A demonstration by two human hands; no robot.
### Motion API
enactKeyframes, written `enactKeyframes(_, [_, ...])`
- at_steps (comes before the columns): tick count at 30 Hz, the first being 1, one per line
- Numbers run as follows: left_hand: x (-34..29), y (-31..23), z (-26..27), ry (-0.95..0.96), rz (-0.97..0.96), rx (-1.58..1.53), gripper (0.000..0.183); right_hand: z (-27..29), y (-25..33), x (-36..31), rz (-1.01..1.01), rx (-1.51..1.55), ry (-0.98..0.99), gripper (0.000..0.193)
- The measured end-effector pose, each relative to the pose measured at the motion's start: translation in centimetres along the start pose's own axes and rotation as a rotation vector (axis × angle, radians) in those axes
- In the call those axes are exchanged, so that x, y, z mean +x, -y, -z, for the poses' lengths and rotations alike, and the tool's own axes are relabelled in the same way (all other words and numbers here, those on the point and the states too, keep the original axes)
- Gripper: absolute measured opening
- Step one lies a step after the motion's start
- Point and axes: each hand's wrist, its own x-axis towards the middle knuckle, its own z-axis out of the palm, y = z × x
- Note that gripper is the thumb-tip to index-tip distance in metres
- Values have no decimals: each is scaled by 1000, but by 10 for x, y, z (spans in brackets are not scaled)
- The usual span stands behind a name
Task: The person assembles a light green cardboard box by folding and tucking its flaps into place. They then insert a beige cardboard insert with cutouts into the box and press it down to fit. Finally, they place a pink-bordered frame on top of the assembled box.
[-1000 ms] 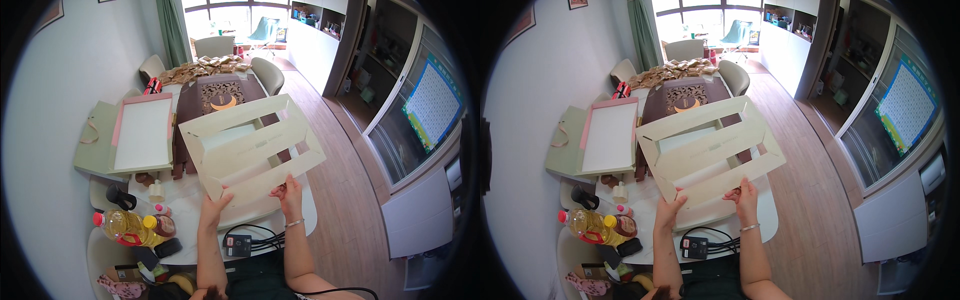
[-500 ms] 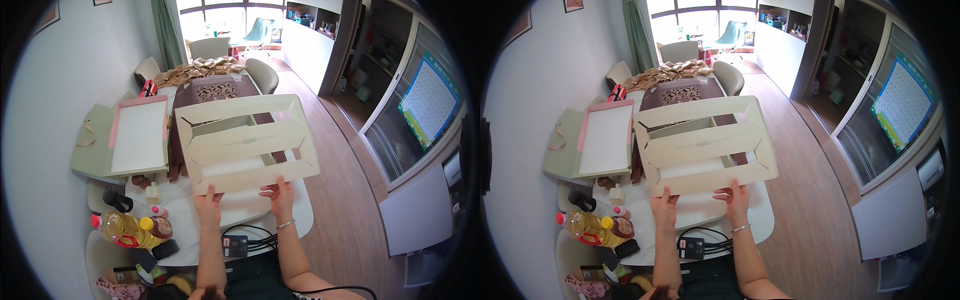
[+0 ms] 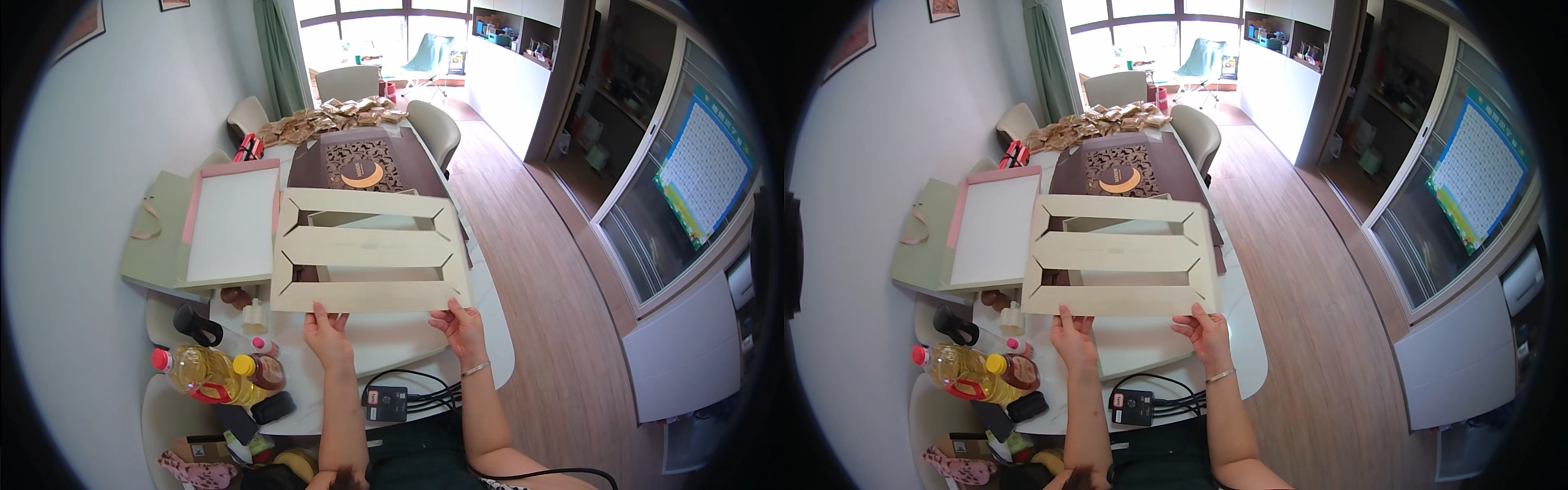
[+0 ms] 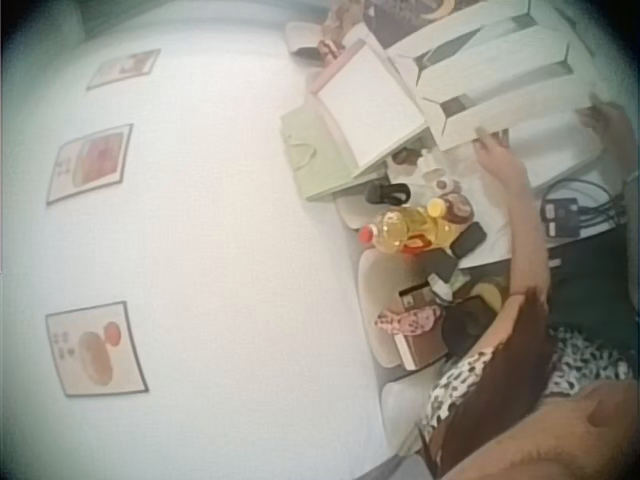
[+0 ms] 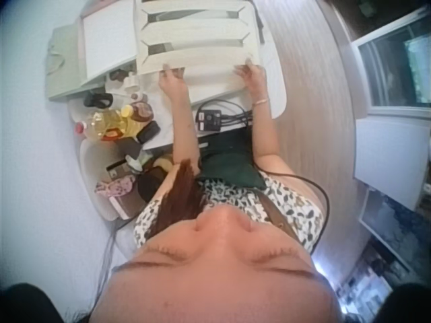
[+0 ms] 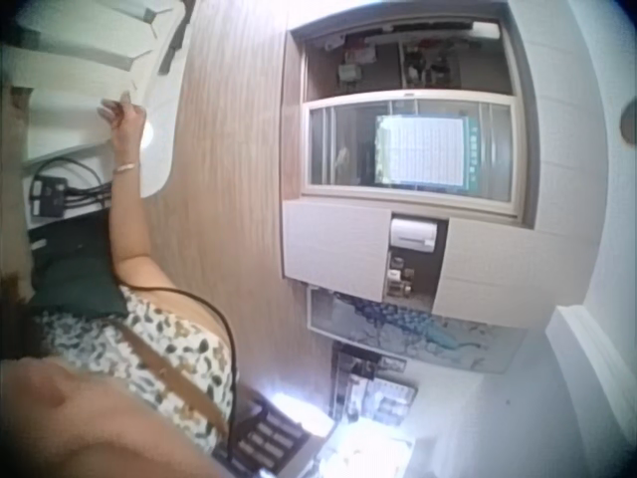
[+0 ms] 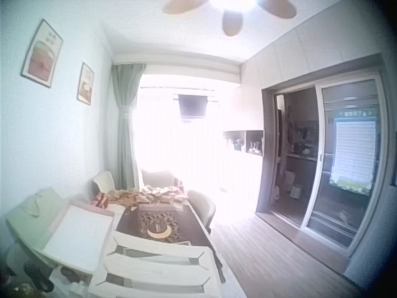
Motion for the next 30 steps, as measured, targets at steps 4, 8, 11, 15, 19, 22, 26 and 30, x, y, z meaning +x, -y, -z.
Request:
enactKeyframes(4, [28,-20,13,31,-88,64,24,6,8,-1,-132,99,28,27])
enactKeyframes(8, [41,-59,6,-5,-144,118,23,-7,24,-8,-44,-188,-116,46])
enactKeyframes(11, [45,-71,8,90,-148,183,22,-28,30,-16,-9,-435,-135,55])
enactKeyframes(15, [48,-71,5,242,-75,256,22,-30,29,-14,15,-701,-101,62])
enactKeyframes(19, [58,-82,-9,268,-7,292,23,-22,24,-9,117,-748,-224,69])
enactKeyframes(22, [75,-94,-22,361,47,339,24,-22,25,-4,33,-619,-182,71])
enactKeyframes(26, [87,-103,-42,393,114,393,25,-33,29,-11,35,-649,-201,72])
enactKeyframes(30, [96,-110,-49,398,198,464,25,-22,37,-5,234,-795,-356,71])
